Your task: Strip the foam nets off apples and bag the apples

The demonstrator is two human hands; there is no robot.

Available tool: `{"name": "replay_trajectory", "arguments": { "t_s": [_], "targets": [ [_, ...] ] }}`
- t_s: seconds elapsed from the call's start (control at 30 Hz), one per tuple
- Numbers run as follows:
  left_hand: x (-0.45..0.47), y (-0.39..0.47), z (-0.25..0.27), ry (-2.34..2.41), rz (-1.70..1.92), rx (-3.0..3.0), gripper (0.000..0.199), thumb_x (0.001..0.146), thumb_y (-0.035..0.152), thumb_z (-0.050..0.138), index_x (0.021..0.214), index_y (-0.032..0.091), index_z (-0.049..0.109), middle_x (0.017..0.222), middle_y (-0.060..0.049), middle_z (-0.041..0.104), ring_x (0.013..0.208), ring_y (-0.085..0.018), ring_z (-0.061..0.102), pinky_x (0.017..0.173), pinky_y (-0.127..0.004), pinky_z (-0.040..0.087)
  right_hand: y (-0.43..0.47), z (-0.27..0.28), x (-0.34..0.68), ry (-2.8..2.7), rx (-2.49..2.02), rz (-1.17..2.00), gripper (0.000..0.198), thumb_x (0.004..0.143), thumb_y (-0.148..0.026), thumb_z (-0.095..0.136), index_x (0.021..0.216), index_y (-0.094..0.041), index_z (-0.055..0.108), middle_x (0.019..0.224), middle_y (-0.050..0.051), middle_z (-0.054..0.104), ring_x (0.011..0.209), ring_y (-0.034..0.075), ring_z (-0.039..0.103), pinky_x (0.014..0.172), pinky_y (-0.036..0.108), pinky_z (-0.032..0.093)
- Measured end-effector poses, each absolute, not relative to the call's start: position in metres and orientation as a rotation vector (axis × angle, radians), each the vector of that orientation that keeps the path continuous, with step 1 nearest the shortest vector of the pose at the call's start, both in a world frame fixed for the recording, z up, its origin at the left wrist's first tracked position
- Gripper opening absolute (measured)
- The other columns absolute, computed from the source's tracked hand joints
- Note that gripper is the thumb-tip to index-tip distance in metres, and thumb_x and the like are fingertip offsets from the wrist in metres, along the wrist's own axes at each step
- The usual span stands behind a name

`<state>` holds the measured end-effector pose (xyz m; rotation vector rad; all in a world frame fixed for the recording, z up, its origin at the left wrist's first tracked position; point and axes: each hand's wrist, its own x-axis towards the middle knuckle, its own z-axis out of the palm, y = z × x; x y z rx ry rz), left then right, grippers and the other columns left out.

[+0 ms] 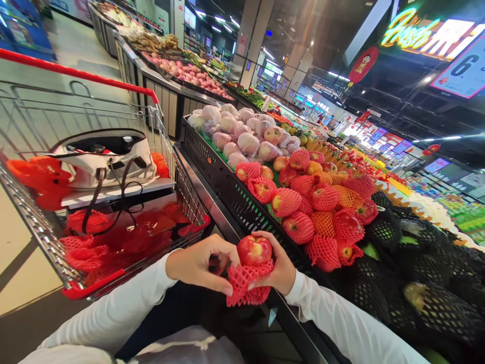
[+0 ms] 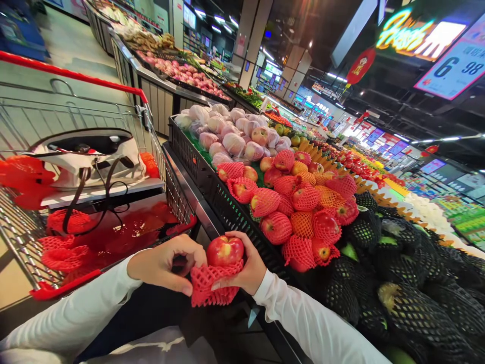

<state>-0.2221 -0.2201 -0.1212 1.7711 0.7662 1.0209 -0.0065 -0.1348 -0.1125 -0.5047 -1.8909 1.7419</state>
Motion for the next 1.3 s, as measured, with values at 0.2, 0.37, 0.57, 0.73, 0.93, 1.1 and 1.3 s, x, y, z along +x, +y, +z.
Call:
{"name": "replay_trajectory", "arguments": {
  "t_s": [0.2,0.37,0.57,0.73,0.93,1.1,1.3],
  "targets": [
    [-0.195,-0.228,-0.117,0.679,1.107,1.371,0.050,0.073,0.037,0.077,0.083,0.022,0.031,0.072,0.007,0.045,0.045,-0.003,0.042,0.041,-0.015,0.026,-0.135,-0.111,-0.004,-2.064,-0.603,1.611,0.095,0.038,-0.032,0.095,0.120,-0.024,0.049,0.115,0.004,0.057,0.100,0.022,0.059,0.095,0.038,0.048],
    [-0.204,-0.213,-0.120,0.815,1.355,1.460,0.040,0.081,0.037,0.070,0.079,0.019,0.034,0.071,0.006,0.038,0.055,-0.004,0.031,0.049,-0.018,0.026,-0.138,-0.106,-0.005,-1.998,-0.721,1.602,0.084,0.042,-0.033,0.094,0.114,-0.024,0.052,0.106,0.002,0.061,0.092,0.020,0.060,0.090,0.037,0.049],
    [-0.218,-0.194,-0.134,0.979,1.205,1.644,0.045,0.071,0.041,0.077,0.092,0.018,0.045,0.070,0.007,0.044,0.054,-0.005,0.034,0.049,-0.018,0.027,-0.133,-0.103,-0.006,-1.897,-0.759,1.562,0.068,0.050,-0.043,0.089,0.106,-0.024,0.055,0.100,0.001,0.062,0.089,0.019,0.060,0.087,0.037,0.050],
    [-0.205,-0.194,-0.145,0.909,1.243,1.622,0.068,0.073,0.046,0.073,0.128,0.018,0.044,0.116,-0.009,0.055,0.087,-0.017,0.058,0.075,-0.028,0.049,-0.129,-0.116,-0.003,-1.898,-0.807,1.648,0.078,0.046,-0.056,0.088,0.106,-0.023,0.049,0.095,0.002,0.063,0.086,0.020,0.061,0.083,0.037,0.051],
    [-0.199,-0.191,-0.168,0.651,1.189,1.491,0.072,0.074,0.045,0.074,0.133,0.016,0.045,0.129,-0.015,0.056,0.120,-0.030,0.054,0.102,-0.042,0.043,-0.127,-0.128,-0.001,-1.902,-0.892,1.712,0.078,0.052,-0.073,0.077,0.104,-0.023,0.047,0.091,0.004,0.066,0.084,0.021,0.064,0.078,0.038,0.052],
    [-0.203,-0.187,-0.183,0.632,1.395,1.303,0.075,0.066,0.051,0.079,0.127,0.017,0.051,0.122,-0.012,0.060,0.113,-0.030,0.057,0.098,-0.039,0.045,-0.124,-0.121,-0.005,-1.728,-0.894,1.901,0.068,0.063,-0.076,0.068,0.104,-0.023,0.052,0.079,0.000,0.063,0.066,0.015,0.062,0.061,0.031,0.053],
    [-0.204,-0.186,-0.196,0.654,1.562,0.884,0.084,0.058,0.051,0.083,0.129,0.019,0.052,0.126,-0.012,0.059,0.113,-0.030,0.058,0.099,-0.039,0.043,-0.121,-0.114,-0.008,-1.606,-0.910,2.045,0.054,0.065,-0.057,0.079,0.098,-0.021,0.056,0.078,-0.003,0.059,0.057,0.009,0.058,0.048,0.021,0.050]
  ]
}}
